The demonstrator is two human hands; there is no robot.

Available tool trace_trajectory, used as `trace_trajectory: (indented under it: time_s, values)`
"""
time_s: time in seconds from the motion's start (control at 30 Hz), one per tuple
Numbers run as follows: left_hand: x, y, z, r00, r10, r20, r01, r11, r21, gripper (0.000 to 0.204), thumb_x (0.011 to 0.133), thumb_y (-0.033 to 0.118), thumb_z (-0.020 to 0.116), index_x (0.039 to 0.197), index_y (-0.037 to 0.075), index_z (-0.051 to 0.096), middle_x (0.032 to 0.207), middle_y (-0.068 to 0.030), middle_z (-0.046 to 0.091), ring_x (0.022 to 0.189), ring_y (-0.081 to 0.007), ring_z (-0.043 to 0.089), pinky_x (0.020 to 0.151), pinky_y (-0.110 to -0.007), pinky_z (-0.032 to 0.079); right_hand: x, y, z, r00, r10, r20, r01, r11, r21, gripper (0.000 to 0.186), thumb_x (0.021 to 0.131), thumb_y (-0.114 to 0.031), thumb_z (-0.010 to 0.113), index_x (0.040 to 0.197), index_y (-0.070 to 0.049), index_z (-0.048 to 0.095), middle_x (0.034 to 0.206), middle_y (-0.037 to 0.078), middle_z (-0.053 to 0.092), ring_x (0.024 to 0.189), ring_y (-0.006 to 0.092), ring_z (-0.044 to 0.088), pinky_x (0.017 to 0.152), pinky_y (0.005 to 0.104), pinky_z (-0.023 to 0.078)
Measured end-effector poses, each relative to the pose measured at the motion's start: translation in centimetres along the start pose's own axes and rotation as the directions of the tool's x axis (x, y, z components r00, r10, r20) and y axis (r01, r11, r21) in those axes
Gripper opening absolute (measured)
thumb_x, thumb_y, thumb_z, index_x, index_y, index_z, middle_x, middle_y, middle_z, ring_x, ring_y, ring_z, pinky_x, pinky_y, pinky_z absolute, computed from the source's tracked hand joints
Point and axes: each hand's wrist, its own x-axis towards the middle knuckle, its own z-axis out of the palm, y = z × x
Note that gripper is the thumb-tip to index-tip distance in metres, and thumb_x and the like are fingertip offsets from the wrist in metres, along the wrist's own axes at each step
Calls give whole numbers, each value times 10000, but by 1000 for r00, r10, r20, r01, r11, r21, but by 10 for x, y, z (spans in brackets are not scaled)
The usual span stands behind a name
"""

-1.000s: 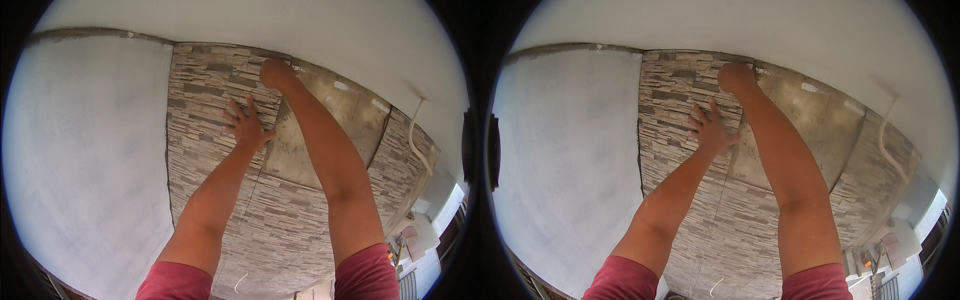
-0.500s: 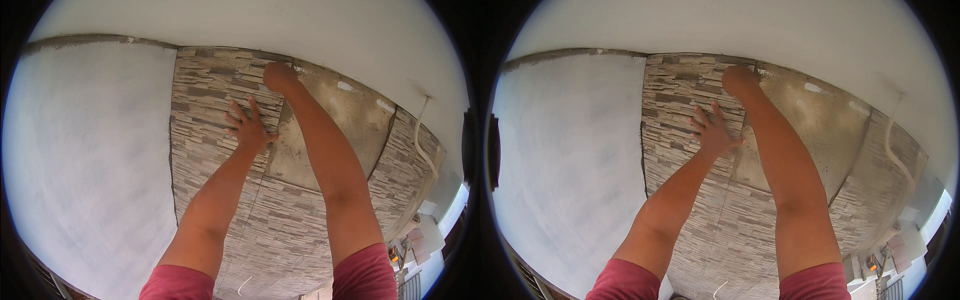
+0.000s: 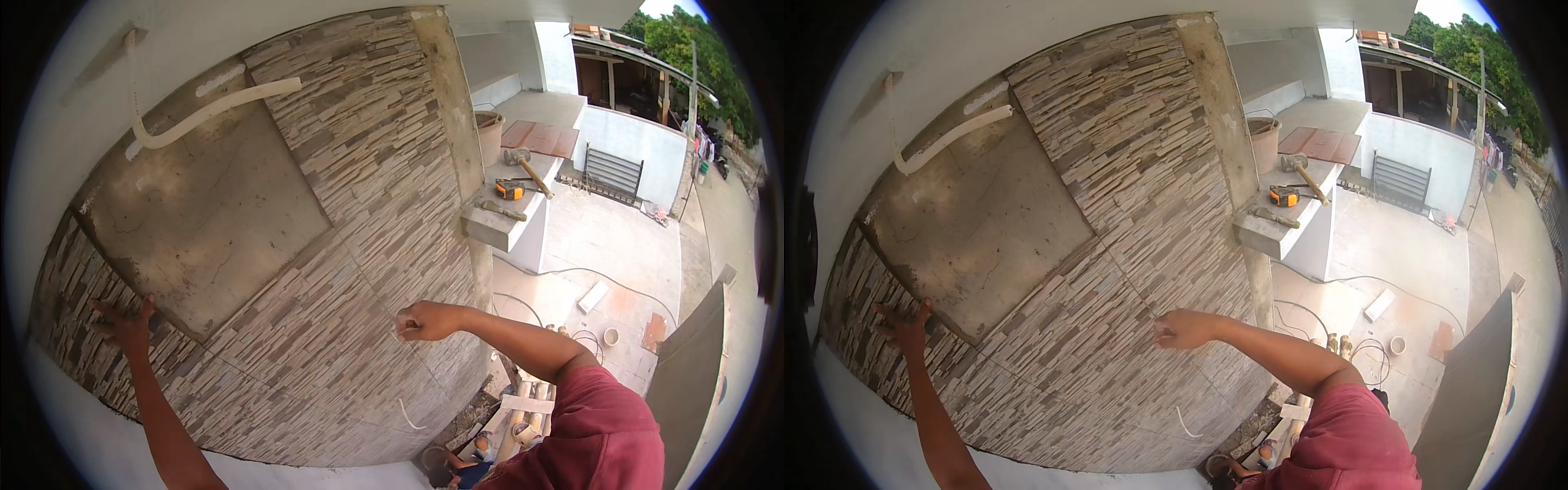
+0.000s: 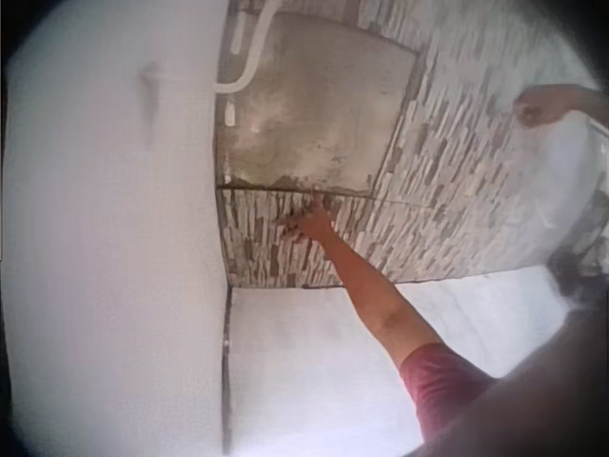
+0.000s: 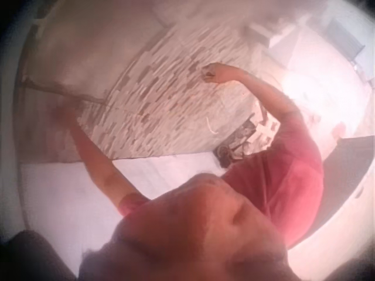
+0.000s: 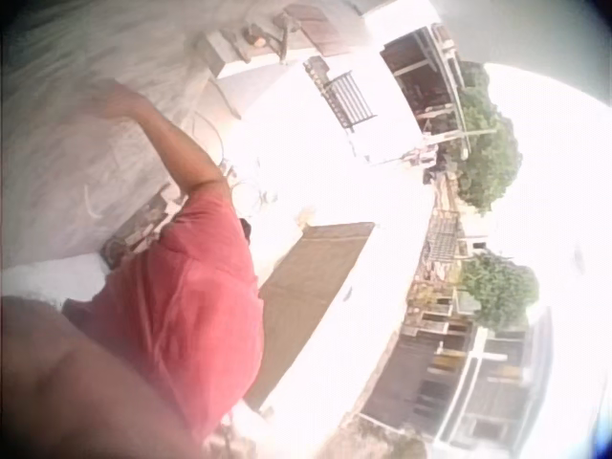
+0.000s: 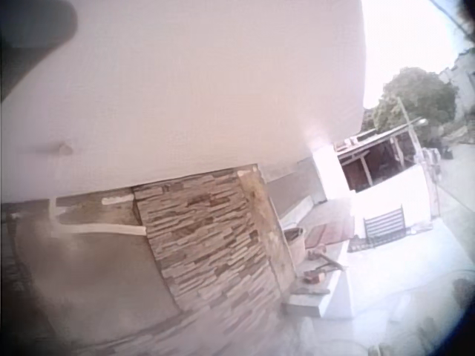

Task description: The person applies mortar to a wall using a trowel, places stone tiles, and taps them into place with a rubber mallet. The person also uses a level to check alignment and adjusts the tiles as needed.

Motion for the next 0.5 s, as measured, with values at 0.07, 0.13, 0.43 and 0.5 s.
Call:
trace_trajectory:
  time_s: [0.07,0.13,0.43,0.5]
  values:
    - [17,-20,21,984,113,-135,-111,994,21,1400,621,794,730,1573,224,-123,1581,-322,-117,1443,-567,-7,1060,-746,218,-69,79,-52,933,104,-344,-180,964,-197,188,896,-208,684,918,-23,661,824,125,657,744,231,627,686,359,489]
    - [29,-37,34,989,117,-87,-111,991,75,1414,622,798,725,1573,185,-124,1582,-323,-113,1462,-528,-31,1091,-724,176,-127,112,-123,679,324,-659,-519,847,-118,182,878,-179,669,922,-6,637,840,162,663,774,303,648,703,388,507]
    - [26,-20,-20,974,76,213,-41,986,-163,1498,602,691,825,1547,52,-146,1551,-357,-169,1475,-491,26,1157,-528,254,-230,401,-292,37,232,-972,-825,556,102,436,936,-334,568,1124,59,580,952,292,666,947,424,669,791,491,529]
    - [-2,21,-42,961,18,276,49,971,-233,1533,583,687,842,1537,44,-170,1545,-377,-169,1468,-513,-3,1162,-517,254,-243,439,-315,170,529,-831,-811,555,188,362,973,-292,530,972,67,577,742,166,610,715,320,635,682,485,519]
